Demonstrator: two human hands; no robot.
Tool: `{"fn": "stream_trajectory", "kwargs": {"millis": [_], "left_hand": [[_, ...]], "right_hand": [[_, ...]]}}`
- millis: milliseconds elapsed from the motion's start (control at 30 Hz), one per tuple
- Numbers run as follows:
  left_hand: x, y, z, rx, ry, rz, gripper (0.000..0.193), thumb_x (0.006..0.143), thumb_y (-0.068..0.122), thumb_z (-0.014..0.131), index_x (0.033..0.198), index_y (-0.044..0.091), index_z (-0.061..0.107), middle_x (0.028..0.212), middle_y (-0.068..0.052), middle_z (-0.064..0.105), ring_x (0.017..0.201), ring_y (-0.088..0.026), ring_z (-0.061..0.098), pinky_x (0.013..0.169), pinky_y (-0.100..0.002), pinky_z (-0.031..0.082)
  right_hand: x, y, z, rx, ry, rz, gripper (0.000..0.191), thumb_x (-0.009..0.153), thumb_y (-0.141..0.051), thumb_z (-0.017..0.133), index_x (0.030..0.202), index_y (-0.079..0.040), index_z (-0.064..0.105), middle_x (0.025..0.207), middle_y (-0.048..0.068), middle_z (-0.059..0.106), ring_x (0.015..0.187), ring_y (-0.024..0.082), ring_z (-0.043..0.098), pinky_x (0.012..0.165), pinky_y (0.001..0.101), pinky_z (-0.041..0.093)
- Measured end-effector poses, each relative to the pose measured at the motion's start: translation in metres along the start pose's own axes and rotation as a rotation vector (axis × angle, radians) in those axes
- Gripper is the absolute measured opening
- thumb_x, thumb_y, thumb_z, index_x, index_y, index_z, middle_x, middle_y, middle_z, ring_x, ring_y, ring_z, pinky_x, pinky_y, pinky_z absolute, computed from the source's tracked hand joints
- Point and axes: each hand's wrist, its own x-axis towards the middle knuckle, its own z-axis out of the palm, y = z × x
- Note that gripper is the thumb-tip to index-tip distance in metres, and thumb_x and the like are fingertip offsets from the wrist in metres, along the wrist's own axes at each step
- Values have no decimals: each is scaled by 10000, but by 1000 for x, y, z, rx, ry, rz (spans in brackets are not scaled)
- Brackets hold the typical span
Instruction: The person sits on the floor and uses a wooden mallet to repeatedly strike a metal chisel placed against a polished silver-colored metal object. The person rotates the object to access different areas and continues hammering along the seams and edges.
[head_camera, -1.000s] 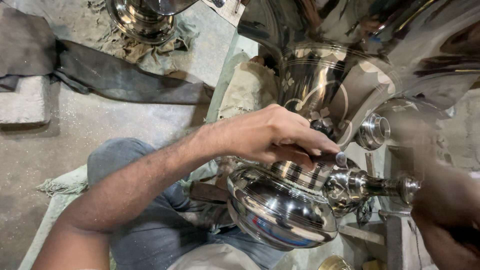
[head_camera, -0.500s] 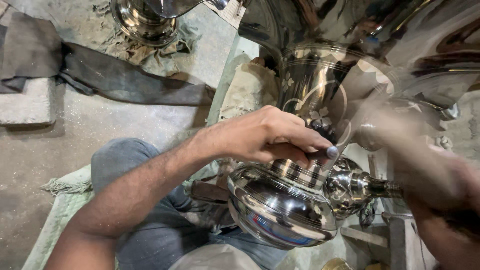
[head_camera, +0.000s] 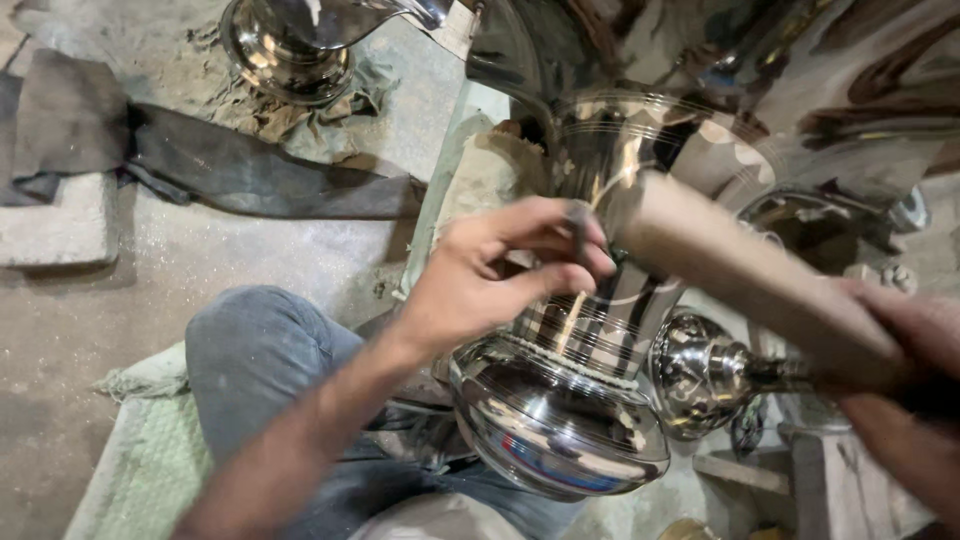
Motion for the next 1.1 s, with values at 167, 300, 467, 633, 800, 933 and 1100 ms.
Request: {"fn": "stream_trajectory", "kwargs": {"millis": [167,300,467,633,800,933,1100], "left_hand": [[-13,30,32,-34,240,-259,218,942,59,776,1139,44,685,998,-46,792,929,-84,749,854,-217,619],[-9,44,46,116,252,-299,199,926,58,790,1101,29,700,958,-31,797,893,-66,747,788,-202,601],[-8,47,51,257,255,-260,221,925,73,778,1130,35,705,956,-32,809,838,-74,771,735,-209,626],[-11,39,50,275,214,-296,170,943,78,777,1101,57,721,946,-47,829,799,-103,801,670,-239,660],[-23,38,50,291,265,-299,142,938,85,780,1069,36,756,921,-88,831,773,-160,805,649,-302,647],[-24,30,50,397,299,-212,261,898,147,807,1084,1,696,961,-103,810,873,-170,815,746,-303,689],[-25,27,50,394,308,-294,261,882,190,824,1051,20,721,910,-89,816,838,-156,826,714,-288,712]], "right_hand": [[4,60,-11,206,-8,169,575,804,14,713,1348,-98,564,1065,80,686,924,170,735,832,295,610],[14,85,-20,-146,-57,152,530,831,14,815,1314,-61,610,1005,157,691,866,248,757,814,356,634],[13,76,-20,-225,-60,47,494,854,-18,772,1320,-84,624,1011,141,699,872,234,750,824,351,628],[15,40,-19,-266,-53,-91,462,877,-49,730,1326,-106,638,1017,125,707,879,220,742,834,346,623],[22,-12,-25,-349,-48,-347,437,900,-81,687,1332,-129,653,1022,108,715,885,206,734,844,342,617],[31,-52,-31,-429,-29,-546,421,918,-106,653,1337,-147,664,1027,95,722,890,194,728,852,338,613],[54,-92,-39,-531,-96,-607,461,911,-140,669,1370,-176,645,1027,66,749,852,167,728,760,323,593]]}}
